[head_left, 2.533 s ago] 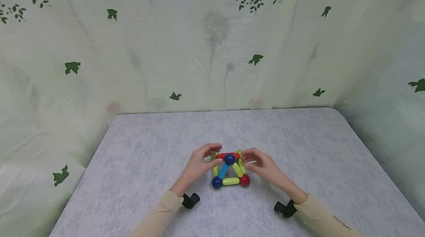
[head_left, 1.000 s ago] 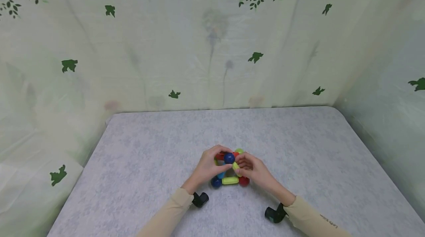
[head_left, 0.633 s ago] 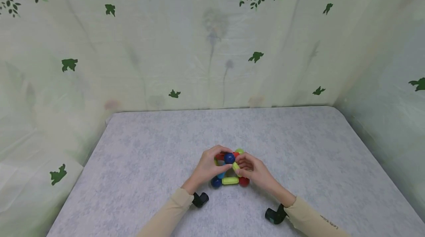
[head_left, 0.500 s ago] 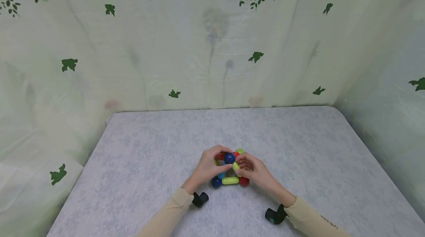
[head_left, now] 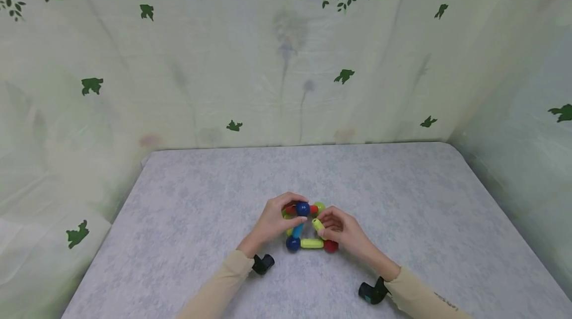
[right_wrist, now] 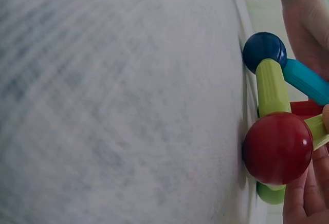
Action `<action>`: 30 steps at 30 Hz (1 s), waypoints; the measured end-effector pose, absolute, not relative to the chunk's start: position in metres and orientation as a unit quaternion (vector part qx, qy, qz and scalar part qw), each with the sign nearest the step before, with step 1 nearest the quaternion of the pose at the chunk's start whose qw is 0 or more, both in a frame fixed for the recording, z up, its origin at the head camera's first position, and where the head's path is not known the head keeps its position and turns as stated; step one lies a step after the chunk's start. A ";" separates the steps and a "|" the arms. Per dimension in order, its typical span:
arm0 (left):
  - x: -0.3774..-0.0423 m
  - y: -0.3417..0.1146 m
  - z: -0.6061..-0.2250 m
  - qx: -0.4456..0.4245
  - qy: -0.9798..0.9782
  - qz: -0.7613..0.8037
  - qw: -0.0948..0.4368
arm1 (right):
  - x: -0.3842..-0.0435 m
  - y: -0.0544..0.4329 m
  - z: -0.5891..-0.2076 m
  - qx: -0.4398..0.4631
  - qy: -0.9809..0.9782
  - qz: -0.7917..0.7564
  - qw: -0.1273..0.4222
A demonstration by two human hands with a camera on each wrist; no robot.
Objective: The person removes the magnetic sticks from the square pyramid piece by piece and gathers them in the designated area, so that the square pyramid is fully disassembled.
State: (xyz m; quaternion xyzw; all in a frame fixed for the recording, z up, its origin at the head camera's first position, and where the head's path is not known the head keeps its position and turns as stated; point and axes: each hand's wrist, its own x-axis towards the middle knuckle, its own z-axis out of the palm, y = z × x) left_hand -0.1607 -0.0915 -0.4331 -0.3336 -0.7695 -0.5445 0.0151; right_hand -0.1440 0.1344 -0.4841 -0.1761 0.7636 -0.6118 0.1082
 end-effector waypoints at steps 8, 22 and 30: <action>-0.166 -0.093 -0.429 -0.320 -0.760 -0.562 -0.060 | -0.146 0.135 -0.478 -0.161 0.766 -0.615 0.096; -0.168 -0.094 -0.430 -0.324 -0.747 -0.570 -0.110 | -0.165 0.137 -0.479 -0.195 0.777 -0.594 0.076; -0.166 -0.093 -0.428 -0.347 -0.756 -0.549 -0.079 | -0.167 0.136 -0.480 -0.199 0.790 -0.574 0.083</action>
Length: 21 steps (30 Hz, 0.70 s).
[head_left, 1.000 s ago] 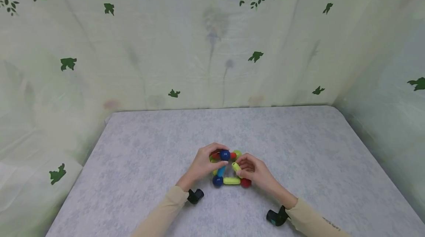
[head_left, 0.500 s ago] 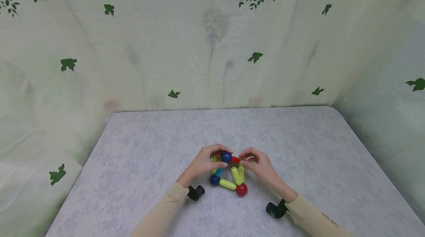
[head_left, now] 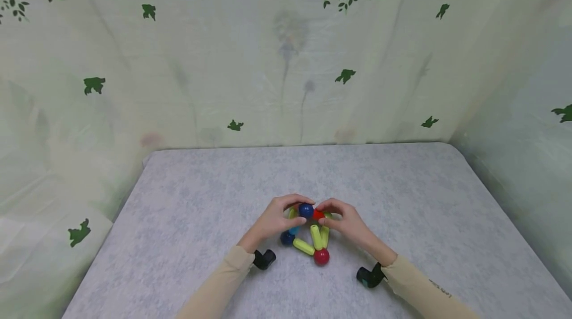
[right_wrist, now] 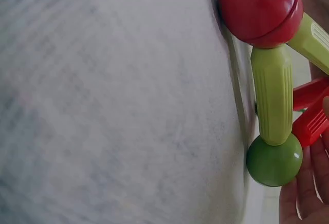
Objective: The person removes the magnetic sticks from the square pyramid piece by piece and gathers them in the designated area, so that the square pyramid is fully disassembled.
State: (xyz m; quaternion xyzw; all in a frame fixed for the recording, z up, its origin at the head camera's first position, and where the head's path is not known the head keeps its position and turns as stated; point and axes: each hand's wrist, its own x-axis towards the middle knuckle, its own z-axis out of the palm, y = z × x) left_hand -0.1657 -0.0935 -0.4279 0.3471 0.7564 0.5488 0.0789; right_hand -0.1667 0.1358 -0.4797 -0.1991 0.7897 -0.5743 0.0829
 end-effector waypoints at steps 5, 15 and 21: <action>-0.165 -0.090 -0.427 0.367 0.765 0.528 0.040 | -0.165 0.136 -0.481 -0.196 0.803 -0.557 0.079; -0.170 -0.089 -0.444 0.389 0.777 0.495 -0.027 | -0.155 0.134 -0.465 -0.192 0.810 -0.546 0.093; -0.161 -0.087 -0.435 0.405 0.769 0.490 -0.059 | -0.144 0.130 -0.445 -0.197 0.813 -0.538 0.101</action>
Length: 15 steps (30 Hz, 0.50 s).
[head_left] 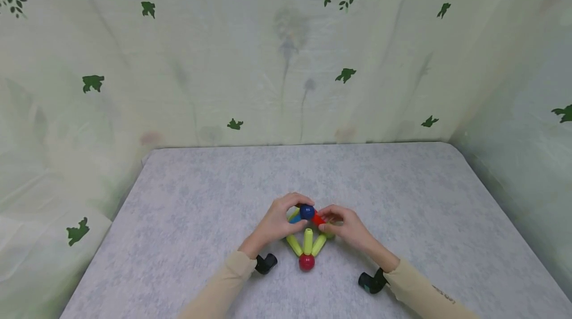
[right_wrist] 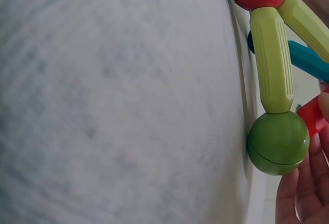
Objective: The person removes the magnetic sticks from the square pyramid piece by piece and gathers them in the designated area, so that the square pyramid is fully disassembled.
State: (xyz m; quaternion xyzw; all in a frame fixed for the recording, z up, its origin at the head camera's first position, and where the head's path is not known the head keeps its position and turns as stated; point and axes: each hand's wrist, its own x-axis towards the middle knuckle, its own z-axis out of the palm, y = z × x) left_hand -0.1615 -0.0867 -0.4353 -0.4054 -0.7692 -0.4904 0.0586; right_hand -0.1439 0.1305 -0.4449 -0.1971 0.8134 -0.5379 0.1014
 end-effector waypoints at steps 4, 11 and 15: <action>-0.157 -0.086 -0.428 -0.414 -0.764 -0.491 0.067 | -0.143 0.130 -0.446 -0.203 0.812 -0.539 0.098; -0.158 -0.088 -0.433 -0.413 -0.761 -0.496 0.061 | -0.141 0.131 -0.446 -0.205 0.811 -0.538 0.102; -0.158 -0.088 -0.435 -0.412 -0.757 -0.504 0.058 | -0.141 0.131 -0.446 -0.204 0.811 -0.538 0.106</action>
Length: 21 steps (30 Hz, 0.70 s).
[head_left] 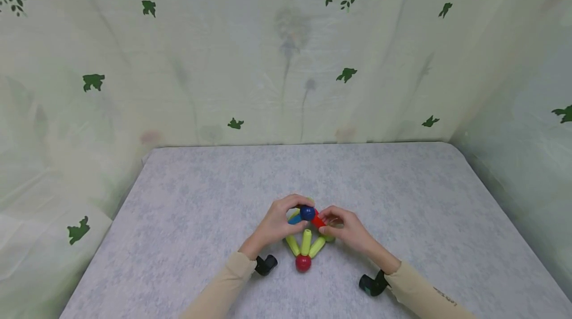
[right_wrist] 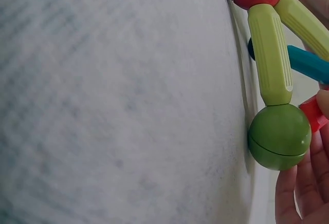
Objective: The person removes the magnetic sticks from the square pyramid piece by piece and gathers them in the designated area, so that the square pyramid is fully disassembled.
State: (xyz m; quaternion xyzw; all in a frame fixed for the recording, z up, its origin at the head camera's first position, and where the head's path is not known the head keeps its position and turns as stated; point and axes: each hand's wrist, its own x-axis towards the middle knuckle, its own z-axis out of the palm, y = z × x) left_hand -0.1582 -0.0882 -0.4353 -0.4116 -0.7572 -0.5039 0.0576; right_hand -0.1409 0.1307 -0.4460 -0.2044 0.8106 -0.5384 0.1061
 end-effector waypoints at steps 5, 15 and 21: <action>-0.159 -0.088 -0.437 -0.420 -0.749 -0.508 0.062 | -0.141 0.131 -0.447 -0.208 0.813 -0.534 0.103; -0.160 -0.091 -0.436 -0.416 -0.749 -0.514 0.045 | -0.141 0.123 -0.444 -0.208 0.800 -0.554 0.097; -0.166 -0.090 -0.450 -0.419 -0.748 -0.512 0.055 | -0.147 0.123 -0.459 -0.204 0.794 -0.564 0.101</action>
